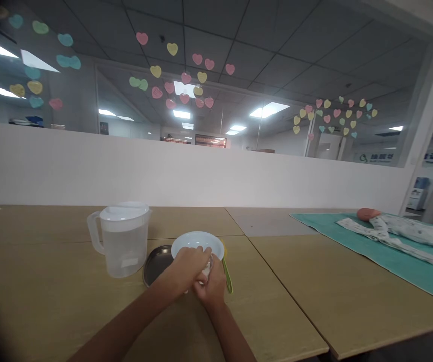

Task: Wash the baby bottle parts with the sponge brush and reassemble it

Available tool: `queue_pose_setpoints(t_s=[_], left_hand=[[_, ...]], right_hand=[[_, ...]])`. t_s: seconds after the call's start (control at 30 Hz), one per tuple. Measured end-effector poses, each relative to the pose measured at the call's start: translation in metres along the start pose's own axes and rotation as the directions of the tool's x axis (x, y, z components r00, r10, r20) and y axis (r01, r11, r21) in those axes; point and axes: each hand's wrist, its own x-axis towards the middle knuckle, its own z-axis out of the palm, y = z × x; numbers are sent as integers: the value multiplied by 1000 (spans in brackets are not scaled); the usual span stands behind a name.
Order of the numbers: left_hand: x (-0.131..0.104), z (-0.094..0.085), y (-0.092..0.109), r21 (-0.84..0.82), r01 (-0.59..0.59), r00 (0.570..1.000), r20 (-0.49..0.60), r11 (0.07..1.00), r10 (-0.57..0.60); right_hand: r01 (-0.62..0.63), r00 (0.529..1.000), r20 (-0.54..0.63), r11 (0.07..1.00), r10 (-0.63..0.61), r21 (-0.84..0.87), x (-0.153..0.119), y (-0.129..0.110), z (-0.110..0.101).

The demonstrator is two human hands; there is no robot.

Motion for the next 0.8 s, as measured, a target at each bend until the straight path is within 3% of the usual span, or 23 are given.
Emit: queue_pose_setpoints(t_s=[0.1,0.23,0.37,0.57,0.67,0.8], left_hand=[[-1,-7,-22,-90,-66,997,-35,994,63],[-3,-15,-52,-382,-191,977,-164,904,138],[2,-12,-75,-456,-172,968,-242,873,65],[22,17,-94,-337,78,992,-65,938,-106],[31,30,-95,-260,113,993,44,959,-105],[37,43,-94,-195,110,990,108,975,-90]], right_hand=[[-49,999,23,995,47,83,3,-4,-2],[-102,995,38,981,98,165,6,-6,-5],[-103,995,29,986,100,132,5,-3,-5],[-101,995,20,990,100,95,5,-6,-6],[-118,993,31,989,116,91,5,-7,-6],[-121,992,38,989,118,86,4,-6,-6]])
